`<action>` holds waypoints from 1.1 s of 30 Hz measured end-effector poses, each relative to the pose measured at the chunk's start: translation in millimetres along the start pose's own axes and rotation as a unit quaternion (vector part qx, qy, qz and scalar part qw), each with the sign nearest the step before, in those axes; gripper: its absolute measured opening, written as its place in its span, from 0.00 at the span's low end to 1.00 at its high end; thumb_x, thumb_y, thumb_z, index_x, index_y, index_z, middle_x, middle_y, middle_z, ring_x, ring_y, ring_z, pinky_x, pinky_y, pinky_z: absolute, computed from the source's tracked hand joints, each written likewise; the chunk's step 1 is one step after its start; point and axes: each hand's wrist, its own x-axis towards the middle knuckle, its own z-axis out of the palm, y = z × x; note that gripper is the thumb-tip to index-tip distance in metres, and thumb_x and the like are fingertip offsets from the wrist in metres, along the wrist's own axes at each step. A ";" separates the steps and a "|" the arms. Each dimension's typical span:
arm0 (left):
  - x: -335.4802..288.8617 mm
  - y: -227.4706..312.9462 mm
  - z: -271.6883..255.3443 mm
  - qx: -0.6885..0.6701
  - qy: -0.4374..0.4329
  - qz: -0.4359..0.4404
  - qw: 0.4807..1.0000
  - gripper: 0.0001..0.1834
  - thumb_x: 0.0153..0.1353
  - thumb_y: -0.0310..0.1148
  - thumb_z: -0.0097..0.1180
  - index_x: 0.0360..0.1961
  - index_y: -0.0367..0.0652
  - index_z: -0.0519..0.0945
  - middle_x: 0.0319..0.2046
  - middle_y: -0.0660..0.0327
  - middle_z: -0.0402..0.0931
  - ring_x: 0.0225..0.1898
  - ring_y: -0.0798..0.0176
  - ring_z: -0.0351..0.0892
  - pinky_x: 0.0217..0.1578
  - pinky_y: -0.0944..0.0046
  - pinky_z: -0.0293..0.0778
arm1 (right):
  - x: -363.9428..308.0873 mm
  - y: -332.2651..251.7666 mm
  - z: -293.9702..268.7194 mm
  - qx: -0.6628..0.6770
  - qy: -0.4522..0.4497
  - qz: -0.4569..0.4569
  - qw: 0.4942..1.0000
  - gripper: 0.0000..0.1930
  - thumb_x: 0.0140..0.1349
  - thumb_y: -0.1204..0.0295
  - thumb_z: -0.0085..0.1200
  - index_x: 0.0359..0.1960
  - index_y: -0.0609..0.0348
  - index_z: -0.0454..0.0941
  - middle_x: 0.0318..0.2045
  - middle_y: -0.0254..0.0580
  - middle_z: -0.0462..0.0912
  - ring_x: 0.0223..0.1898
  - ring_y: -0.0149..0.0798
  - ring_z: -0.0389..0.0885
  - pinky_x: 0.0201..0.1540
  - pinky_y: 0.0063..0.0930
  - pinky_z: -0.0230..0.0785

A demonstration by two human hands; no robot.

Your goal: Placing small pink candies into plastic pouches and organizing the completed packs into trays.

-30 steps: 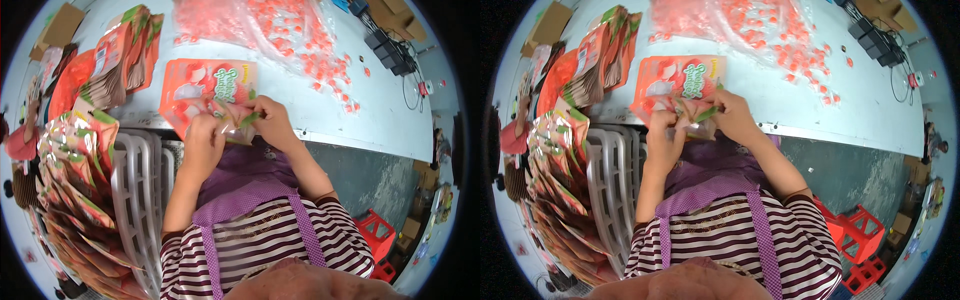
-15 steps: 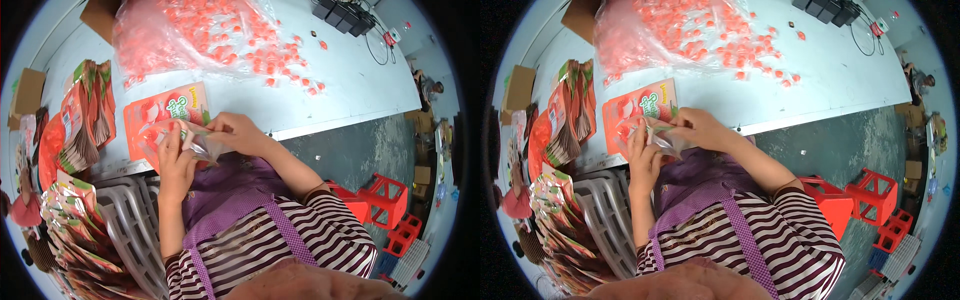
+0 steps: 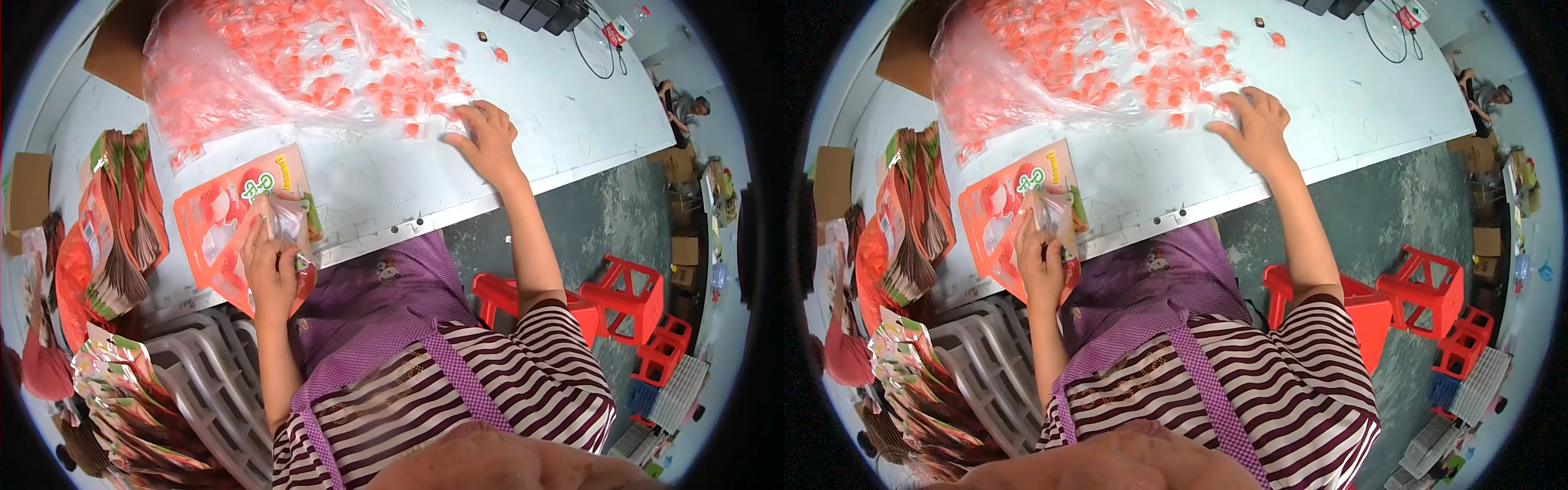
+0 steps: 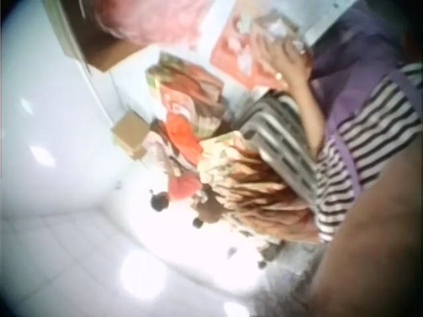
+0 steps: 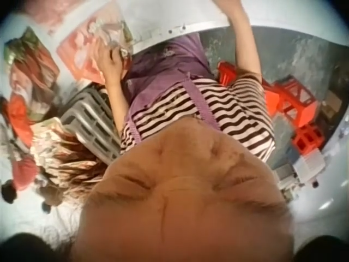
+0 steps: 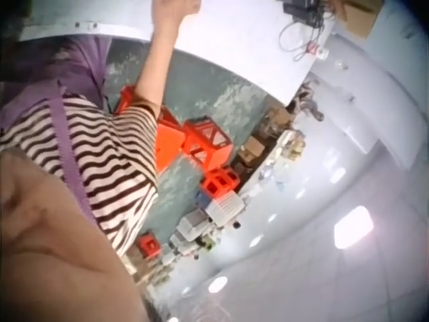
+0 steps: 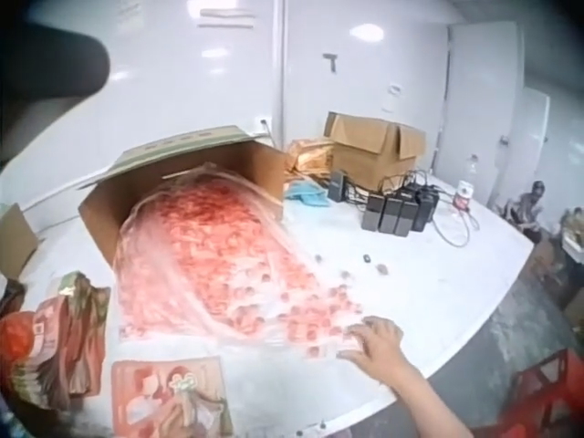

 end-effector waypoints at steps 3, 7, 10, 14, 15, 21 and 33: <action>-0.6 0.9 -0.5 -0.012 -0.003 -0.016 1.000 0.05 0.49 0.25 0.58 0.27 0.38 0.73 0.51 0.44 0.71 0.58 0.45 0.64 0.54 0.54 0.59 | 0.7 -1.3 2.5 0.005 -0.016 0.021 1.000 0.22 0.52 0.55 0.59 0.48 0.47 0.74 0.49 0.42 0.69 0.54 0.44 0.62 0.58 0.40 0.46; -0.3 1.1 -1.2 -0.006 -0.004 -0.014 1.000 0.06 0.49 0.24 0.58 0.27 0.37 0.73 0.51 0.44 0.71 0.58 0.45 0.63 0.54 0.54 0.59 | -13.1 -10.6 -4.2 0.045 -0.035 0.049 0.997 0.17 0.54 0.61 0.57 0.44 0.50 0.75 0.46 0.39 0.71 0.52 0.42 0.63 0.56 0.38 0.47; -0.1 1.3 0.0 0.002 -0.003 -0.007 1.000 0.06 0.48 0.24 0.58 0.27 0.37 0.73 0.51 0.44 0.71 0.59 0.45 0.63 0.54 0.54 0.59 | -34.4 -24.5 -0.9 0.040 0.008 -0.009 0.999 0.15 0.56 0.64 0.55 0.44 0.51 0.75 0.45 0.39 0.71 0.52 0.42 0.64 0.56 0.37 0.47; -0.6 0.2 -1.5 0.000 -0.005 -0.002 1.000 0.06 0.48 0.24 0.58 0.27 0.37 0.73 0.52 0.44 0.71 0.59 0.45 0.63 0.54 0.54 0.58 | -41.4 -54.2 1.0 0.066 0.006 -0.041 0.997 0.15 0.54 0.66 0.56 0.44 0.51 0.75 0.45 0.40 0.71 0.51 0.42 0.64 0.55 0.37 0.47; -0.5 -0.1 -1.5 -0.001 -0.008 -0.007 1.000 0.07 0.48 0.24 0.58 0.27 0.37 0.73 0.52 0.44 0.70 0.59 0.45 0.63 0.54 0.54 0.58 | -41.0 -62.7 2.2 0.081 -0.005 -0.047 0.996 0.16 0.53 0.66 0.58 0.44 0.51 0.75 0.45 0.40 0.70 0.51 0.43 0.64 0.55 0.37 0.47; 0.1 1.0 -2.1 -0.006 -0.011 -0.010 1.000 0.07 0.48 0.24 0.59 0.26 0.36 0.73 0.53 0.43 0.70 0.59 0.45 0.62 0.55 0.54 0.58 | -36.7 -95.8 18.0 0.160 -0.024 -0.115 0.980 0.16 0.50 0.67 0.60 0.42 0.50 0.74 0.45 0.40 0.69 0.50 0.43 0.64 0.55 0.39 0.47; -1.6 -2.6 -2.9 -0.001 -0.012 -0.007 1.000 0.07 0.47 0.25 0.59 0.25 0.37 0.73 0.52 0.44 0.71 0.59 0.44 0.62 0.55 0.54 0.58 | -35.3 -145.6 28.6 0.268 -0.095 -0.202 0.937 0.18 0.49 0.67 0.61 0.43 0.48 0.74 0.50 0.41 0.68 0.56 0.47 0.61 0.60 0.48 0.47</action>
